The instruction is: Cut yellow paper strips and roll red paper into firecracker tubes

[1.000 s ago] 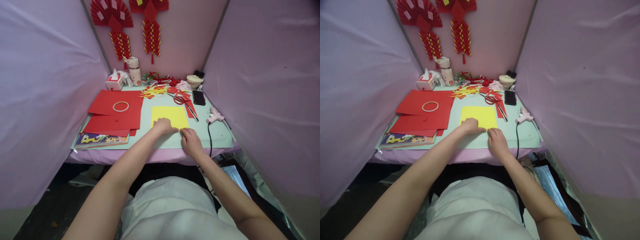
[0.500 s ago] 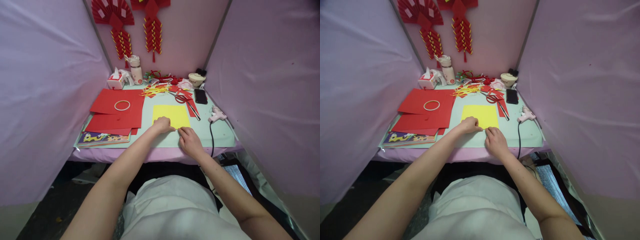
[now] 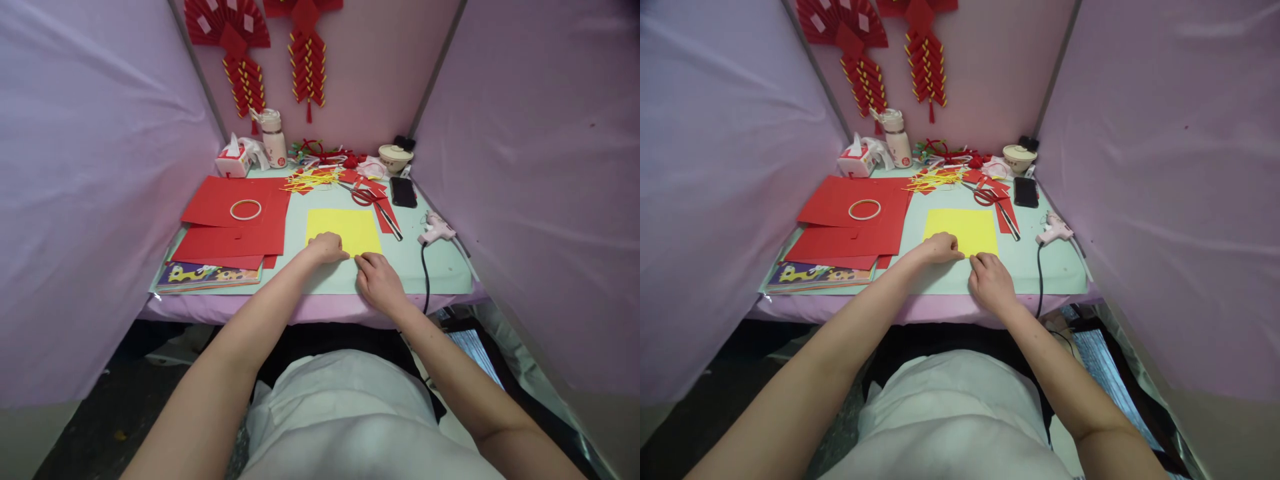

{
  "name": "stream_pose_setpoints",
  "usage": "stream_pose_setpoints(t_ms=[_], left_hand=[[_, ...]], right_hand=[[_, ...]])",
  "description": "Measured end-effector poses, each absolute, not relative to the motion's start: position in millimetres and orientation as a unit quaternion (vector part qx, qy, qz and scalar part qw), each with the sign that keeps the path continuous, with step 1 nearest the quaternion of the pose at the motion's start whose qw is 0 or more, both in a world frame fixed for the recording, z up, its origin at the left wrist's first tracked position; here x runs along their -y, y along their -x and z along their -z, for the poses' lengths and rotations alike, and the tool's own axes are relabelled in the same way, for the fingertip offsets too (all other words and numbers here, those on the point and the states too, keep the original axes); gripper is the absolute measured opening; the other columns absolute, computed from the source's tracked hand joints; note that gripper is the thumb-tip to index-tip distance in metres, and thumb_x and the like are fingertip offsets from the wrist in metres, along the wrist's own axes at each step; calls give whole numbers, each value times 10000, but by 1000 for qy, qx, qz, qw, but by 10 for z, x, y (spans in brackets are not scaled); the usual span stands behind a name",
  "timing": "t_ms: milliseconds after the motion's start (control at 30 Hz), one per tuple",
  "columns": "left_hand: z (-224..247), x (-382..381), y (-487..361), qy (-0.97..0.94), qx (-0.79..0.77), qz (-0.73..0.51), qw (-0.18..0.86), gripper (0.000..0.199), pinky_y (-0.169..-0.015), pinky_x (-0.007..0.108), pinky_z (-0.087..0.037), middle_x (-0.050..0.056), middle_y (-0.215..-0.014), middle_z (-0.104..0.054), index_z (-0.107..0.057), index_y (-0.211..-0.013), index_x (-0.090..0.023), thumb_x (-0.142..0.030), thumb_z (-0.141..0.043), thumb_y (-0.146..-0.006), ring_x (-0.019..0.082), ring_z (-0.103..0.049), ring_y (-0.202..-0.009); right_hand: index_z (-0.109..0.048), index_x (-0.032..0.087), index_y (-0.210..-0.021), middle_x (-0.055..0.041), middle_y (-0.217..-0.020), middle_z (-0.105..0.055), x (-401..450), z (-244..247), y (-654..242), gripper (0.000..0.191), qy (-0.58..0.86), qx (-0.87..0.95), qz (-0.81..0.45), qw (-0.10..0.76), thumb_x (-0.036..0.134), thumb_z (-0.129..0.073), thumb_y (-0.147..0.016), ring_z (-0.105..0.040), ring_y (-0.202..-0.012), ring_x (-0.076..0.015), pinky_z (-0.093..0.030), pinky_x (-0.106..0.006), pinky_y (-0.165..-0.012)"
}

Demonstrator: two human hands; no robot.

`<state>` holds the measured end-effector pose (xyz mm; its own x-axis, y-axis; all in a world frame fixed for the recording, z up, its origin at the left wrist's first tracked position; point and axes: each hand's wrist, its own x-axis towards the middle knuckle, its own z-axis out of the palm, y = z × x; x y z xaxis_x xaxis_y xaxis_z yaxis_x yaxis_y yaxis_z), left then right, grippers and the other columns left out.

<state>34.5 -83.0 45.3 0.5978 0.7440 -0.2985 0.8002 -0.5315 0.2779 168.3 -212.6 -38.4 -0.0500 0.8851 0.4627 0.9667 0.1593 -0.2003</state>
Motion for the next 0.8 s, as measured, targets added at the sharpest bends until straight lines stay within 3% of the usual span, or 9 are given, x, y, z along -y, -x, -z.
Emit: stream_pose_setpoints(t_ms=[333, 500, 800], left_hand=[[-395, 811, -366, -869, -448, 63, 200, 279, -760, 324, -473, 107, -1013, -726, -707, -926, -181, -438, -664, -827, 257, -670, -922], [-334, 773, -343, -875, -435, 36, 208, 279, -743, 330, -470, 121, -984, -720, -707, -914, -164, -424, -672, -816, 267, -665, -894], [-192, 702, 128, -906, -350, -81, 226, 220, -771, 291, -459, 60, -989, -676, -678, -928, -179, -352, -710, -796, 210, -617, -912]], right_hand=[[-621, 105, -1254, -144, -1099, -651, 2126, 349, -1678, 364, 644, 734, 108, 188, 177, -439, -947, -536, -1007, -278, -458, -390, -886], [-667, 141, -1109, -124, -958, -652, 2086, 281, -1666, 276, 639, 744, 130, 146, 187, -437, -963, -540, -917, -269, -452, -379, -801], [-627, 73, -1249, -174, -1175, -642, 2135, 360, -1710, 372, 608, 734, 134, 273, 144, -430, -942, -530, -1113, -286, -474, -423, -993]])
